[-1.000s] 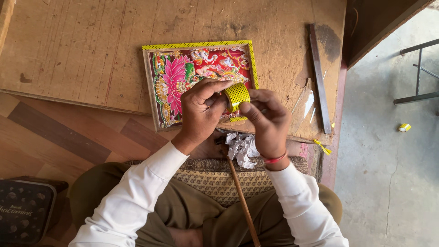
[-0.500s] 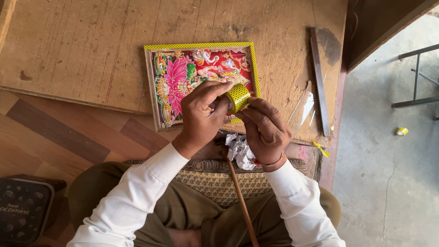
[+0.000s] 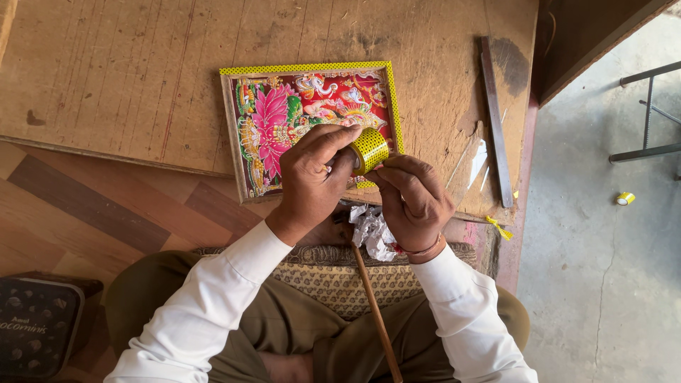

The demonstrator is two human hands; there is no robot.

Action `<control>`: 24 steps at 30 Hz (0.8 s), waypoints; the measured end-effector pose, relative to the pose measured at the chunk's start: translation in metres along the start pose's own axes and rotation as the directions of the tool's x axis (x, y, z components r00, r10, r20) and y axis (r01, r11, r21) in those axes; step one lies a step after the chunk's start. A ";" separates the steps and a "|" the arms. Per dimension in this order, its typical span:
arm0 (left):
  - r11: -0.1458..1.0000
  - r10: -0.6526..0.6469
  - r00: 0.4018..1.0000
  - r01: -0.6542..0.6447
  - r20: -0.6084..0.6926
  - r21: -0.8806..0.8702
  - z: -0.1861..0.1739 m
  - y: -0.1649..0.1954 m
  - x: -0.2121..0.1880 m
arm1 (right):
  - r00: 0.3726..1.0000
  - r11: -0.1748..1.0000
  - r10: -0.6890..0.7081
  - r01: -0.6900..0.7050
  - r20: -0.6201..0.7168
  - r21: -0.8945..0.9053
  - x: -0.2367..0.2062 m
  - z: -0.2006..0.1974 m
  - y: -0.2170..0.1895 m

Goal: The person sits on the floor and assembles a small framed artwork by placing a printed image into a wooden frame, covering it with a clear sheet, and applying yellow decorative tape around the edges. The person smooths the clear sheet and adjusts the tape to secure the frame.

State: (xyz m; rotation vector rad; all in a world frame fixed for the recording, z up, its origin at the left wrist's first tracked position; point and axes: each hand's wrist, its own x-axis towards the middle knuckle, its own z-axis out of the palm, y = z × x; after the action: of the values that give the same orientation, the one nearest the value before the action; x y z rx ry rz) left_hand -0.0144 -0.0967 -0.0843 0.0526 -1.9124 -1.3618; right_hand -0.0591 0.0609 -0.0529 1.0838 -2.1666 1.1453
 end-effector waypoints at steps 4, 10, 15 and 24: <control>0.998 0.059 0.998 -0.059 -0.010 0.002 -0.002 0.000 0.000 | 1.000 1.000 -0.023 0.023 -0.005 0.017 0.000 0.002 -0.001; 0.999 0.041 0.999 -0.041 -0.011 0.018 -0.001 -0.002 -0.002 | 1.000 0.999 0.007 -0.006 -0.010 0.052 -0.004 0.004 0.001; 0.999 0.032 0.999 -0.032 -0.001 0.008 0.000 -0.003 -0.003 | 1.000 1.000 0.009 -0.009 -0.014 0.029 -0.007 0.003 0.002; 0.998 0.058 0.998 -0.057 -0.017 0.034 -0.003 0.000 -0.003 | 1.000 0.999 -0.019 0.019 -0.020 0.025 -0.007 0.005 0.002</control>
State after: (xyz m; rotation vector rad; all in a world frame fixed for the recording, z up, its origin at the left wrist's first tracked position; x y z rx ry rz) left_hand -0.0105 -0.0974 -0.0853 0.0264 -1.9072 -1.2874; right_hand -0.0571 0.0603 -0.0615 1.0975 -2.1277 1.1733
